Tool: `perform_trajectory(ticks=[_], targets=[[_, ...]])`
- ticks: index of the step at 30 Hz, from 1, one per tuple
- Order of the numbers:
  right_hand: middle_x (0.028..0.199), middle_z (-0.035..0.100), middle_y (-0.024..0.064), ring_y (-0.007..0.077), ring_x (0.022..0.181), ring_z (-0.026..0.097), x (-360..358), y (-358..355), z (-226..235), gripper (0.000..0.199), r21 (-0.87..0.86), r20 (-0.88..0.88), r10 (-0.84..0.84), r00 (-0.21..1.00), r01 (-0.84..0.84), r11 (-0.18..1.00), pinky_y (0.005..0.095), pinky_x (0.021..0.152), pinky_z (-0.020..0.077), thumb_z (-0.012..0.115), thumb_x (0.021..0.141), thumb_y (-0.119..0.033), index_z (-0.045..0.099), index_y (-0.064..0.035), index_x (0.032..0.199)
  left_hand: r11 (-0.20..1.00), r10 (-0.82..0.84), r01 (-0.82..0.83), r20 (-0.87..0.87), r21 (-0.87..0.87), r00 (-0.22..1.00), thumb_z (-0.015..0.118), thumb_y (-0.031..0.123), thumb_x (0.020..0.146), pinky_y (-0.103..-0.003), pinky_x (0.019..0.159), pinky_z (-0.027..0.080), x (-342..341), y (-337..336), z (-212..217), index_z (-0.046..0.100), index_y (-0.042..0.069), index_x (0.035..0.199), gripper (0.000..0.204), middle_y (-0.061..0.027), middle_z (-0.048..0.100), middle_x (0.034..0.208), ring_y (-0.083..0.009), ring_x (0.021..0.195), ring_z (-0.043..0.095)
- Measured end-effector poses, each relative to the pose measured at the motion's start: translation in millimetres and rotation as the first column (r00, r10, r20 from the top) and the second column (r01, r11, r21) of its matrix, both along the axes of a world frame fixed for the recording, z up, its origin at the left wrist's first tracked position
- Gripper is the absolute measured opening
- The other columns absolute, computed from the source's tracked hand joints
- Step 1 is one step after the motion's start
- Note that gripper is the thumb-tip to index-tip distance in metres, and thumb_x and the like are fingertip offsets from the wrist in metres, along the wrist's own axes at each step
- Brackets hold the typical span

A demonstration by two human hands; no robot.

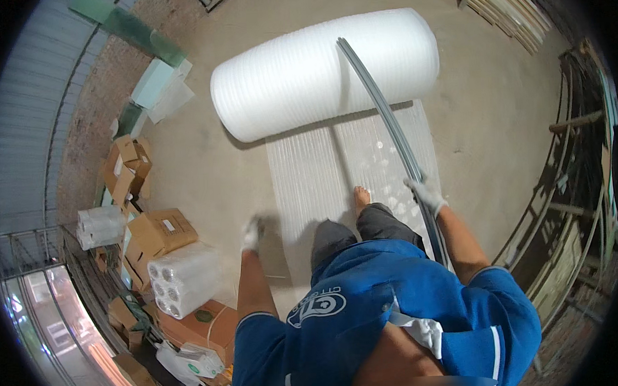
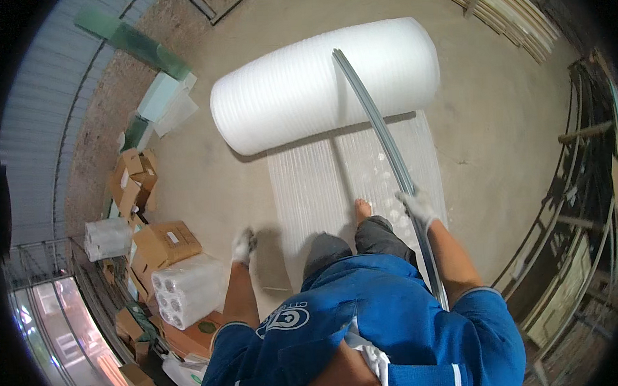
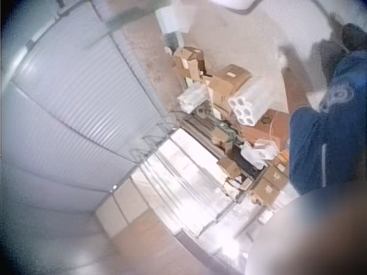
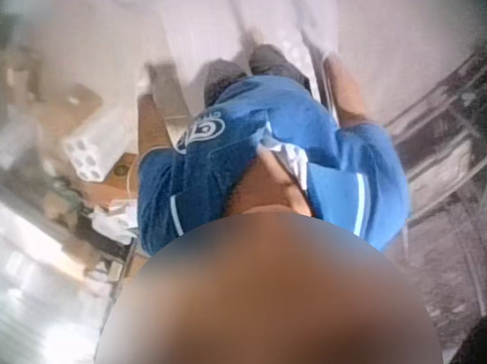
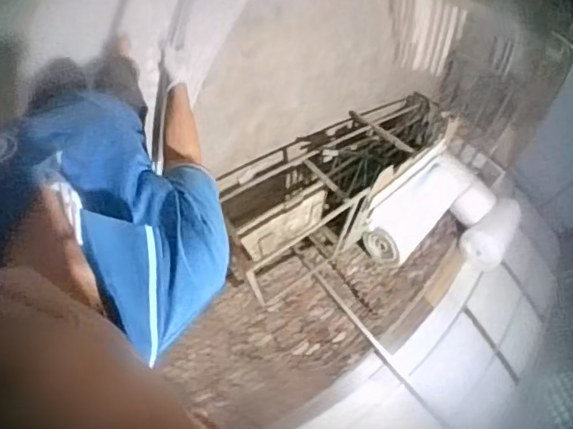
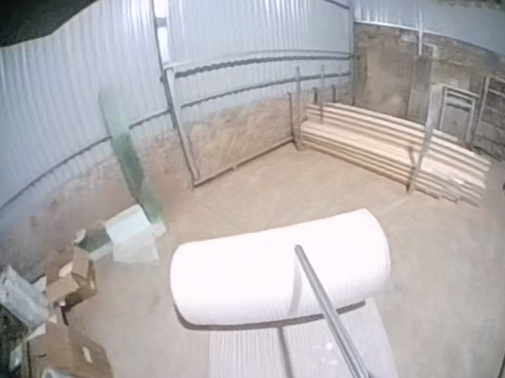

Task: The person unrolls a sheet of bubble wrap on the floor, measures it with a tape measure, and cuts it to size using a utility knife. The person then places the cut piece aside.

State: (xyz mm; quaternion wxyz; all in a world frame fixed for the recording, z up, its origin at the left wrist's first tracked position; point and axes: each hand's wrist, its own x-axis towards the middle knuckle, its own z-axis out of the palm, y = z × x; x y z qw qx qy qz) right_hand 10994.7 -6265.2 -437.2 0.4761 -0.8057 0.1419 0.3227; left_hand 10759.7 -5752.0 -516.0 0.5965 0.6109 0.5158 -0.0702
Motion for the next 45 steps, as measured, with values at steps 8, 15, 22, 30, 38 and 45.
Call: perform_trajectory(ticks=[8,15,22,30,38,45], targets=[[0.065,0.051,0.0022,0.0134,0.046,0.05,88.7,18.2,-26.1,0.052,-0.09,-0.09,-0.045,0.995,0.037,0.995,0.03,0.039,0.0427,0.073,0.082,-0.024,0.051,-0.0033,0.126,0.783,0.474,-0.62,-0.588,-0.06,0.656,0.065,0.028,0.091,-0.039,0.045,0.048,-116.6,-53.5,16.4,0.06,0.007,0.103,0.025,-0.0105,0.059,0.086,-0.0255,0.058,0.057],[0.064,0.05,0.0032,0.0146,0.047,0.05,388.4,171.4,-37.3,0.065,0.035,-0.065,-0.063,0.996,0.066,0.997,0.0311,0.04,0.0438,0.072,0.085,-0.028,0.04,-0.001,0.134,0.848,0.397,-0.479,-0.326,-0.228,0.858,0.065,0.023,0.089,-0.037,0.067,0.05,103.7,66.3,-32.7,0.064,0.007,0.11,0.027,-0.006,0.064,0.093,-0.0198,0.079,0.059],[0.065,0.05,0.0021,0.0139,0.048,0.051,552.9,274.7,12.6,0.058,0.117,0.056,-0.116,0.992,0.108,0.987,0.0312,0.041,0.0444,0.074,0.082,-0.028,0.048,-0.0014,0.126,0.987,0.044,-0.092,0.316,0.136,0.948,0.062,0.021,0.094,-0.031,0.079,0.054,452.3,236.0,59.7,0.062,0.004,0.126,0.036,-0.0058,0.068,0.11,-0.0159,0.089,0.065],[0.065,0.051,0.0031,0.0148,0.045,0.05,643.2,273.0,-33.1,0.062,0.14,-0.021,0.035,0.999,-0.032,0.99,0.0318,0.039,0.0437,0.074,0.081,-0.028,0.045,0.0011,0.127,0.984,0.162,-0.175,0.245,0.03,0.956,0.065,0.02,0.092,-0.028,0.076,0.053,535.9,224.4,55.9,0.062,0.006,0.125,0.036,-0.0054,0.068,0.108,-0.0139,0.086,0.064],[0.056,0.047,0.0027,0.0158,0.04,0.049,742.8,313.3,-59.4,0.033,0.007,-0.163,0.411,0.897,-0.416,0.909,0.0317,0.034,0.0422,0.073,0.082,-0.027,0.045,-0.0118,0.091,0.603,0.787,-0.796,-0.131,-0.047,0.603,0.071,0.027,0.086,-0.032,0.056,0.051,372.5,10.0,-9.9,0.066,0.005,0.111,0.034,-0.0066,0.065,0.091,-0.0165,0.067,0.062],[0.057,0.05,0.0053,0.0185,0.04,0.051,777.0,377.7,-74.1,0.035,-0.118,-0.317,0.821,0.475,-0.878,0.463,0.0333,0.034,0.0428,0.074,0.082,-0.024,0.045,-0.0074,0.092,0.284,0.959,-0.956,-0.035,0.076,0.283,0.071,0.034,0.084,-0.032,0.06,0.051,382.7,-158.6,14.8,0.069,0.012,0.115,0.038,-0.0033,0.069,0.099,-0.0163,0.07,0.063]])
